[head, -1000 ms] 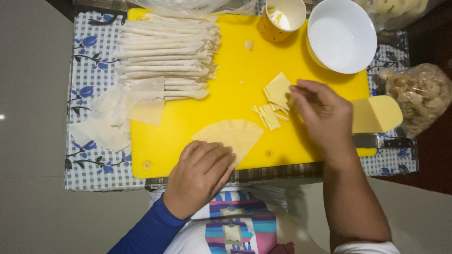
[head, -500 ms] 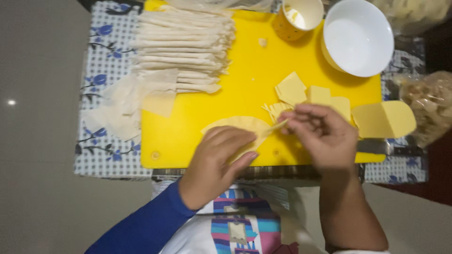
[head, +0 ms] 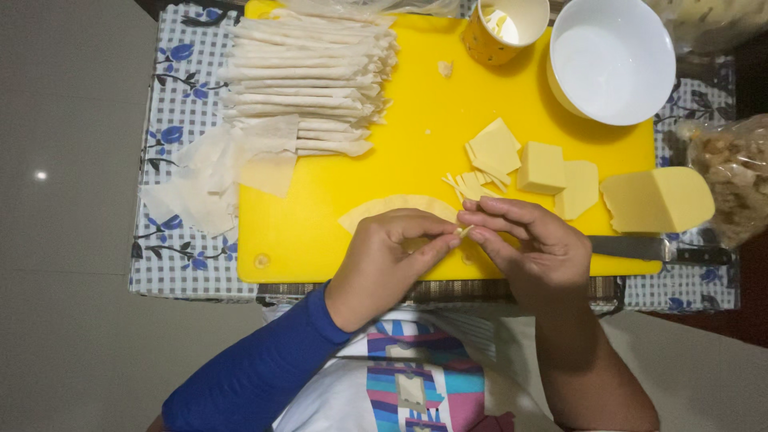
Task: The person places cheese slices into circular dough wrappers, folds them into half-moon shapes, and seals the edges. They also cut cheese into thin strips and continue assembling the filled pastries on a yellow cutting board.
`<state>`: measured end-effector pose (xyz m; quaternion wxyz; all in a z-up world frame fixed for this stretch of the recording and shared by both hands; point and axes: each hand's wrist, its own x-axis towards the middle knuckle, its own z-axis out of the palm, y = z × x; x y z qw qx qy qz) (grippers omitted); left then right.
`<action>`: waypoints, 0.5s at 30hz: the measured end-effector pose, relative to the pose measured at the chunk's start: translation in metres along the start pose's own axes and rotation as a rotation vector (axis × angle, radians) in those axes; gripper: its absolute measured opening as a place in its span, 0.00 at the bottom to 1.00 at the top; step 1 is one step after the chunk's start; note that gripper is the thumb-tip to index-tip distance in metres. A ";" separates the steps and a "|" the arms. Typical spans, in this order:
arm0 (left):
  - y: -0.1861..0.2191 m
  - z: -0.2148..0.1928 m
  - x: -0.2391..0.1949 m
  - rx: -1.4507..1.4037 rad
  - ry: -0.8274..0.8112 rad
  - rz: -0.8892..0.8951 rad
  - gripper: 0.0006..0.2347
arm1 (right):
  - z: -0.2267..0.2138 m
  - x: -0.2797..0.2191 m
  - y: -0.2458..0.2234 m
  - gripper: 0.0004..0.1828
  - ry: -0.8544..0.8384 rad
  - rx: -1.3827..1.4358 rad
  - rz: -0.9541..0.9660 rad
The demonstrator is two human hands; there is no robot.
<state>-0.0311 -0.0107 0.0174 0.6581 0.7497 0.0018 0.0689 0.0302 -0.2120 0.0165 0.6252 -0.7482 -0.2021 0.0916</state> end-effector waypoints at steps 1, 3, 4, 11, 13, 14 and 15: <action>-0.002 0.000 0.001 -0.022 0.001 0.002 0.07 | 0.000 0.000 0.001 0.17 0.001 0.000 -0.013; -0.003 -0.002 0.000 -0.074 0.012 -0.014 0.07 | -0.001 -0.001 0.002 0.18 0.015 0.007 -0.038; -0.003 -0.004 -0.001 -0.105 0.022 -0.033 0.07 | -0.003 0.000 0.002 0.18 0.029 0.012 -0.049; 0.002 -0.040 -0.016 0.447 0.005 0.274 0.06 | -0.029 0.014 -0.012 0.19 0.184 -0.267 -0.141; 0.003 -0.040 -0.021 0.548 -0.067 0.327 0.06 | -0.031 0.018 -0.015 0.19 0.224 -0.304 -0.162; 0.002 -0.039 -0.023 0.597 -0.104 0.356 0.07 | -0.031 0.018 -0.015 0.19 0.246 -0.324 -0.174; 0.001 -0.038 -0.024 0.622 -0.128 0.377 0.07 | -0.030 0.017 -0.015 0.18 0.239 -0.319 -0.185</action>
